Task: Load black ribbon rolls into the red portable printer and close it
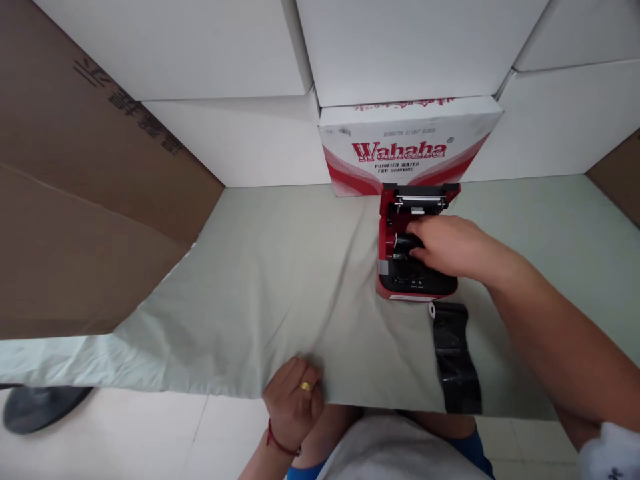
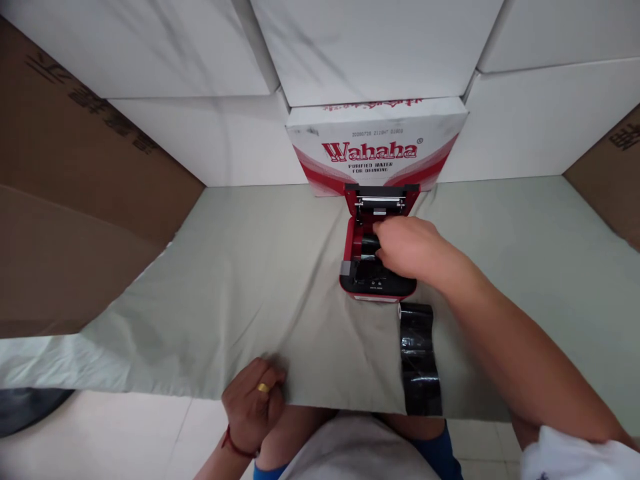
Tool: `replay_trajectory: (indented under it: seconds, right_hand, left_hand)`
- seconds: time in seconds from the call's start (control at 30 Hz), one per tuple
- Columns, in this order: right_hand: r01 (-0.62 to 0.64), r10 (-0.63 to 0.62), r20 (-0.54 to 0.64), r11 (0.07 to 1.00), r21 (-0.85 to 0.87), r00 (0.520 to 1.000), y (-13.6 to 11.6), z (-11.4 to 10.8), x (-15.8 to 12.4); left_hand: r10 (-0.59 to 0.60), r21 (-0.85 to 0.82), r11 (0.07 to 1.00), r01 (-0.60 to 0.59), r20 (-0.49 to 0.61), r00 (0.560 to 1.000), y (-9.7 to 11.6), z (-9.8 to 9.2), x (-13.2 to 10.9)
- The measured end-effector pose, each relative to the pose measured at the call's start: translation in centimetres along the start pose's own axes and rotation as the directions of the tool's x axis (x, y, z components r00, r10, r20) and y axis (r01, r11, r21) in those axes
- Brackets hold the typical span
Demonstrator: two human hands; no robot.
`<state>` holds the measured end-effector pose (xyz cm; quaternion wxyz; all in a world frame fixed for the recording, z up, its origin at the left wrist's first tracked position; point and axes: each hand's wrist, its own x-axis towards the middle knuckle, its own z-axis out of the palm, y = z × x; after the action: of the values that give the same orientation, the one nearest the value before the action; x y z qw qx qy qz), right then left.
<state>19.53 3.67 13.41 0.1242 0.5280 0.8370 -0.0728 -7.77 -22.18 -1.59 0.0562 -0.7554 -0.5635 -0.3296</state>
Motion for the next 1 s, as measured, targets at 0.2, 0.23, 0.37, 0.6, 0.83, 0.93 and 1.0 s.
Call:
replay_trajectory:
  seconds: [0.2, 0.23, 0.37, 0.6, 0.83, 0.93, 1.0]
  right_hand:
    - [0.199, -0.064, -0.280, 0.852, 0.485, 0.958, 6.1, -1.4, -7.1]
    - [0.181, -0.012, -0.307, 0.829, 0.529, 0.952, 7.8, -0.9, -8.1]
    - [-0.028, 0.136, -0.131, 0.791, 0.611, 0.982, 14.8, 4.6, -10.3]
    - [-0.027, 0.229, -0.317, 0.845, 0.534, 0.920, 13.6, 12.0, -12.7]
    - [0.178, -0.077, -0.187, 0.760, 0.625, 0.979, 5.3, 13.3, -11.9]
    - [0.173, -0.095, -0.154, 0.743, 0.647, 0.984, 5.4, 12.9, -12.5]
    - [0.221, -0.144, -0.168, 0.694, 0.685, 0.975, 6.1, 10.8, -13.4]
  left_hand:
    - [-0.010, -0.008, 1.000, 0.010, -0.031, 0.999, 0.2, -0.1, 0.2]
    - [-0.021, 0.001, 1.000, 0.021, -0.038, 0.999, 0.2, -0.2, 0.3]
    - [-0.061, 0.069, 0.995, 0.066, -0.084, 0.995, 0.4, -0.1, 0.4]
    - [-0.028, 0.125, 0.992, 0.034, -0.053, 0.998, 0.3, 0.1, 0.4]
    - [-0.053, 0.171, 0.983, 0.066, -0.075, 0.996, 0.7, 0.5, 0.4]
    - [-0.056, 0.176, 0.982, 0.068, -0.070, 0.996, 0.6, 0.5, 0.3]
    - [-0.055, 0.177, 0.982, 0.065, -0.064, 0.996, 0.5, 0.4, 0.2]
